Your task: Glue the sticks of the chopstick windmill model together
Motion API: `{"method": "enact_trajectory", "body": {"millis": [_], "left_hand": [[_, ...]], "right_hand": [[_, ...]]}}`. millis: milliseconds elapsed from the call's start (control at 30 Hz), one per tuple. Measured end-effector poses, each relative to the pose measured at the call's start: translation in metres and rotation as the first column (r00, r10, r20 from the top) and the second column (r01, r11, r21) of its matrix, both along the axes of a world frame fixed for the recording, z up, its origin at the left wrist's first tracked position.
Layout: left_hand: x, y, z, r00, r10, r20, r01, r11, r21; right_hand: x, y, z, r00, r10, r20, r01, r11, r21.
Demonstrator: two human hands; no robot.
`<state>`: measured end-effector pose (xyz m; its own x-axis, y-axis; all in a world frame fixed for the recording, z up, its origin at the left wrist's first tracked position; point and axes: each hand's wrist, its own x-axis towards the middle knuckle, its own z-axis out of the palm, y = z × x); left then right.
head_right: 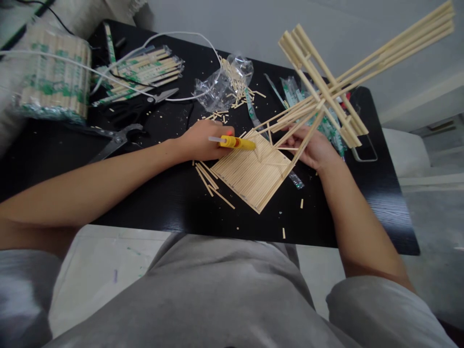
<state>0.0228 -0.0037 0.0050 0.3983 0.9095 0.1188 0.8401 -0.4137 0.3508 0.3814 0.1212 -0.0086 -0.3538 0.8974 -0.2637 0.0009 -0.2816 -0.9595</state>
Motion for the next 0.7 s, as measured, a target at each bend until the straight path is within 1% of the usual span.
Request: {"method": "enact_trajectory", "body": {"millis": [133,267,400,500,567,633,700], "left_hand": [[0.000,-0.001,0.001,1.000,0.004,0.010,-0.004,1.000,0.001],[-0.001,-0.001,0.001,1.000,-0.014,0.007,0.014,0.999,0.040],[-0.001,-0.003,0.004,0.999,-0.012,-0.043,0.015,0.999,0.050],[-0.001,-0.003,0.006,0.996,-0.007,-0.094,0.011,0.999,0.045],[-0.003,-0.003,0.006,0.994,-0.012,-0.113,0.018,0.999,0.050],[-0.005,-0.003,0.005,0.993,-0.027,-0.114,0.034,0.998,0.060],[-0.007,-0.002,0.003,0.994,-0.044,-0.102,0.052,0.996,0.077]], "right_hand": [[-0.001,-0.001,0.001,1.000,-0.008,-0.002,0.008,1.000,-0.008],[-0.003,-0.001,0.000,1.000,-0.001,-0.003,0.001,1.000,-0.011],[-0.007,-0.005,0.000,1.000,-0.008,-0.020,0.008,1.000,-0.018],[-0.013,-0.011,0.003,0.999,-0.010,-0.040,0.009,0.999,-0.038],[-0.016,-0.014,0.007,0.998,0.019,-0.062,-0.022,0.999,-0.049],[-0.018,-0.017,0.011,0.994,0.080,-0.076,-0.083,0.996,-0.038],[-0.018,-0.018,0.012,0.987,0.132,-0.092,-0.129,0.991,0.033]]}}
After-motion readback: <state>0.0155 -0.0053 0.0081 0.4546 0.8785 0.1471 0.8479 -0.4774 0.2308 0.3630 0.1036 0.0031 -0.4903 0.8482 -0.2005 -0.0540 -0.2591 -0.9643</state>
